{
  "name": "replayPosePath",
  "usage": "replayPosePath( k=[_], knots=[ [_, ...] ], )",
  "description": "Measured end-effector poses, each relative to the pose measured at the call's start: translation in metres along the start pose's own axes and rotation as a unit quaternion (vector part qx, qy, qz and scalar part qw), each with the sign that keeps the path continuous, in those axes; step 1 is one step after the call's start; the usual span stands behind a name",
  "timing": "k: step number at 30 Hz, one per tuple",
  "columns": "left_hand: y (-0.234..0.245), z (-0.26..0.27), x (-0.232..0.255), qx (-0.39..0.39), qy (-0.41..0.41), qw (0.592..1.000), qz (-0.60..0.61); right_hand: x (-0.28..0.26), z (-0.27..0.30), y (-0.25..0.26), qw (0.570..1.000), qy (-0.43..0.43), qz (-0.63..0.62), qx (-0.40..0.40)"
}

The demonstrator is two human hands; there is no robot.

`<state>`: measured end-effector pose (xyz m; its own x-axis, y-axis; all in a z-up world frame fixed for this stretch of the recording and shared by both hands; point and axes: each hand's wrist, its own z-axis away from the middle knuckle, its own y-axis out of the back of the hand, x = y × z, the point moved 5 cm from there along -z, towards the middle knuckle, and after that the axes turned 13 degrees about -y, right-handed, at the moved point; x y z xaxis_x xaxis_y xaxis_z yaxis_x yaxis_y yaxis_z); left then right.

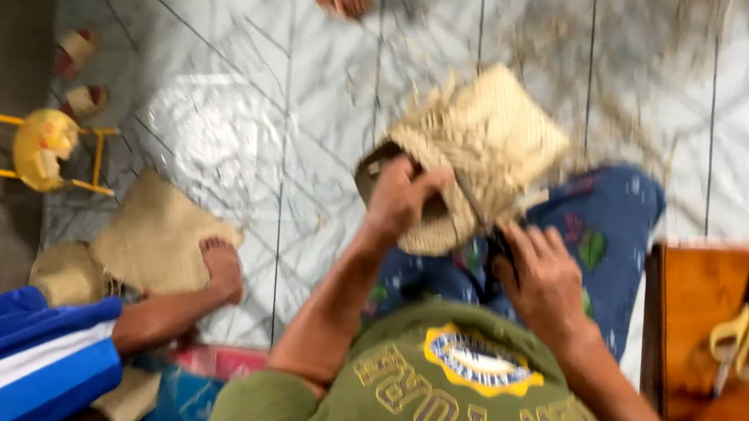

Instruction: Trimming the excess straw fringe from a woven hat using scissors and snips

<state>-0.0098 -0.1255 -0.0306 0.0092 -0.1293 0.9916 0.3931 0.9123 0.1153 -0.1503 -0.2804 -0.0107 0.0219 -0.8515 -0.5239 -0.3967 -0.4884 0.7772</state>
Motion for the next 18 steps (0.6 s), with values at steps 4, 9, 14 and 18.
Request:
replayPosePath(
  k=[4, 9, 14, 18],
  knots=[
    [0.001, 0.008, 0.028, 0.037, -0.033, 0.998, 0.041, -0.009, -0.007, 0.011, 1.000, 0.010, 0.008, 0.007],
    [0.001, 0.006, 0.027, 0.058, -0.069, 0.995, 0.036, -0.009, -0.006, 0.017, 1.000, -0.007, 0.007, -0.003],
    [-0.013, 0.010, 0.037, 0.038, -0.067, 0.995, 0.067, -0.005, -0.002, 0.016, 1.000, -0.027, 0.006, -0.009],
    [-0.018, 0.012, 0.035, 0.038, -0.068, 0.995, 0.062, -0.006, 0.000, 0.022, 1.000, -0.027, -0.004, -0.011]
  ],
)
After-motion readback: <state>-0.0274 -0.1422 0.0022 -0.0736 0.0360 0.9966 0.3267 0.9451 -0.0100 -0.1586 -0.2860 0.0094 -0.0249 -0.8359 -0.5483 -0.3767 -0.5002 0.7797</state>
